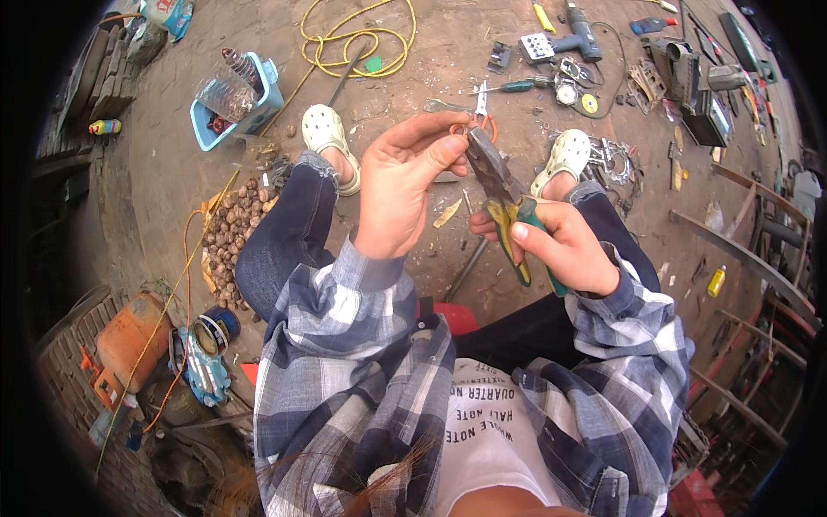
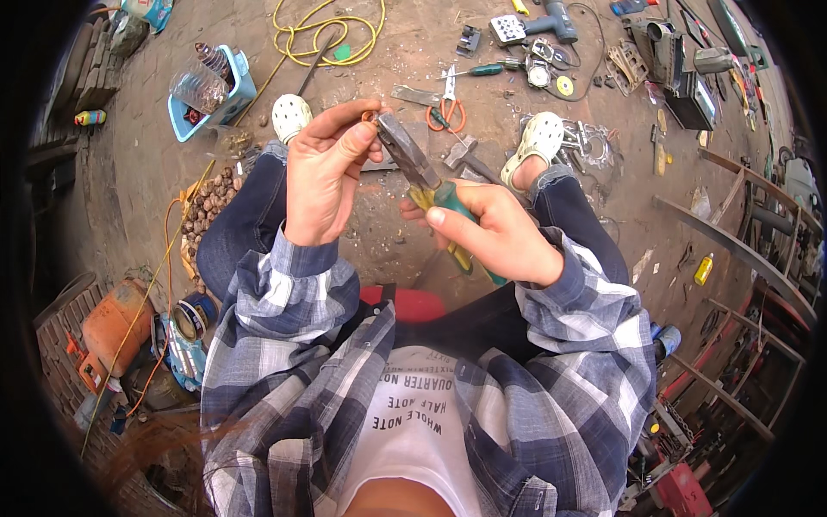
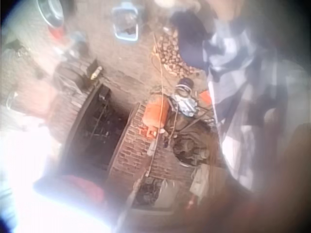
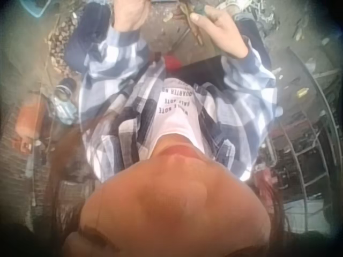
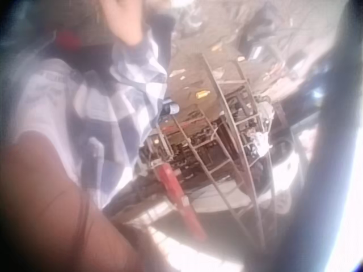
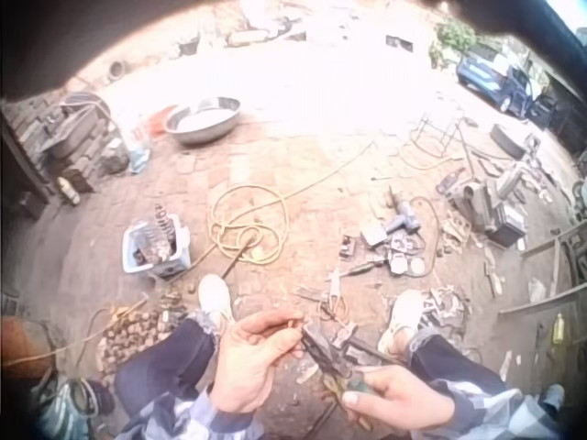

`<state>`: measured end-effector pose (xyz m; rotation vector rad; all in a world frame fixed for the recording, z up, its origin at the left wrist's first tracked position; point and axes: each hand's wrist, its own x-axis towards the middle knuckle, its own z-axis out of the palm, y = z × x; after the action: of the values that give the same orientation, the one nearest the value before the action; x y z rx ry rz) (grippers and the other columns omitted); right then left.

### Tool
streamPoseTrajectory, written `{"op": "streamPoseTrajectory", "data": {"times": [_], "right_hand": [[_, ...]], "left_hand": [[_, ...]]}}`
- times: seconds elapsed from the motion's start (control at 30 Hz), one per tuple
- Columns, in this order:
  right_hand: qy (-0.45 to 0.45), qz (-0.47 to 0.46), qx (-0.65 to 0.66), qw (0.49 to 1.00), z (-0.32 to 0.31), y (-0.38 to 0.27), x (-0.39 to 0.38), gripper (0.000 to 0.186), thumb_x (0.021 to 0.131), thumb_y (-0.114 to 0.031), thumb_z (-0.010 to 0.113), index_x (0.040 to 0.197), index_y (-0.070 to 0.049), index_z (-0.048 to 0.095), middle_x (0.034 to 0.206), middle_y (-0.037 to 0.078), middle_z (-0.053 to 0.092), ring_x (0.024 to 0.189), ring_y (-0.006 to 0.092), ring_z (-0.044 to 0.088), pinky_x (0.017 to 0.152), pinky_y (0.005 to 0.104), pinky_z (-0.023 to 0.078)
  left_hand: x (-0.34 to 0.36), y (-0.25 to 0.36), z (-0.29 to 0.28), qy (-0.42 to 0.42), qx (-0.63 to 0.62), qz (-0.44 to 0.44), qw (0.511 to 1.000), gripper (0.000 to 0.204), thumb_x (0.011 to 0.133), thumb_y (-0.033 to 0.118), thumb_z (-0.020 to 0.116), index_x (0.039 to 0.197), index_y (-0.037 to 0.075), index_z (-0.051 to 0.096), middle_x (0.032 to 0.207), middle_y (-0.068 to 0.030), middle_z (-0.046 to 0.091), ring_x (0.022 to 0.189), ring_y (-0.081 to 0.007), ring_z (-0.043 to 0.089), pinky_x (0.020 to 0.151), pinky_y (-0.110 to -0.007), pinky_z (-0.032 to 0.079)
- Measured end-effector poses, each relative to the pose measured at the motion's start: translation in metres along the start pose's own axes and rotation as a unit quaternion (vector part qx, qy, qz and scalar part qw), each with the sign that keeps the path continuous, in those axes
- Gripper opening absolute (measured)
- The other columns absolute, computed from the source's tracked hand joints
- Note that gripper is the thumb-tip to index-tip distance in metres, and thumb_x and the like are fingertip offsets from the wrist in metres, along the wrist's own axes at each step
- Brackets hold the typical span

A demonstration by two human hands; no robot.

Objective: The person sits on the floor and uses pliers and shears to bend and cut a small metal piece. They repeatedly adjust the metal with their hands and tools, shaping it into a curved form.

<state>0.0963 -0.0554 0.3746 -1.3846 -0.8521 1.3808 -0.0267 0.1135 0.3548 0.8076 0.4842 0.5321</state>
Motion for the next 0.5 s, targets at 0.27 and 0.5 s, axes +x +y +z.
{"op": "streamPoseTrajectory", "data": {"times": [0.27,0.5], "right_hand": [[0.090,-0.054,-0.182,0.978,0.0045,0.0038,-0.0003,0.024,0.086,-0.018,0.064,0.085,0.005,0.062,0.064,0.011,0.053,0.056,0.0213,0.053,0.055,0.0322,0.042],[0.147,-0.067,-0.300,0.940,0.0081,0.0001,-0.0006,0.028,0.081,-0.019,0.070,0.078,0.006,0.058,0.069,0.019,0.057,0.061,0.0348,0.057,0.056,0.0378,0.044]], "left_hand": [[0.0019,-0.0009,-0.0004,-0.019,0.075,0.047,0.996,0.021,0.084,-0.002,0.064,0.104,-0.004,0.064,0.099,-0.0153,0.068,0.077,-0.0133,0.063,0.068,-0.024,0.053],[0.0026,-0.0048,0.0000,-0.006,0.090,0.061,0.994,0.021,0.083,-0.003,0.065,0.104,-0.004,0.065,0.098,-0.0165,0.068,0.075,-0.0147,0.064,0.069,-0.024,0.054]]}}
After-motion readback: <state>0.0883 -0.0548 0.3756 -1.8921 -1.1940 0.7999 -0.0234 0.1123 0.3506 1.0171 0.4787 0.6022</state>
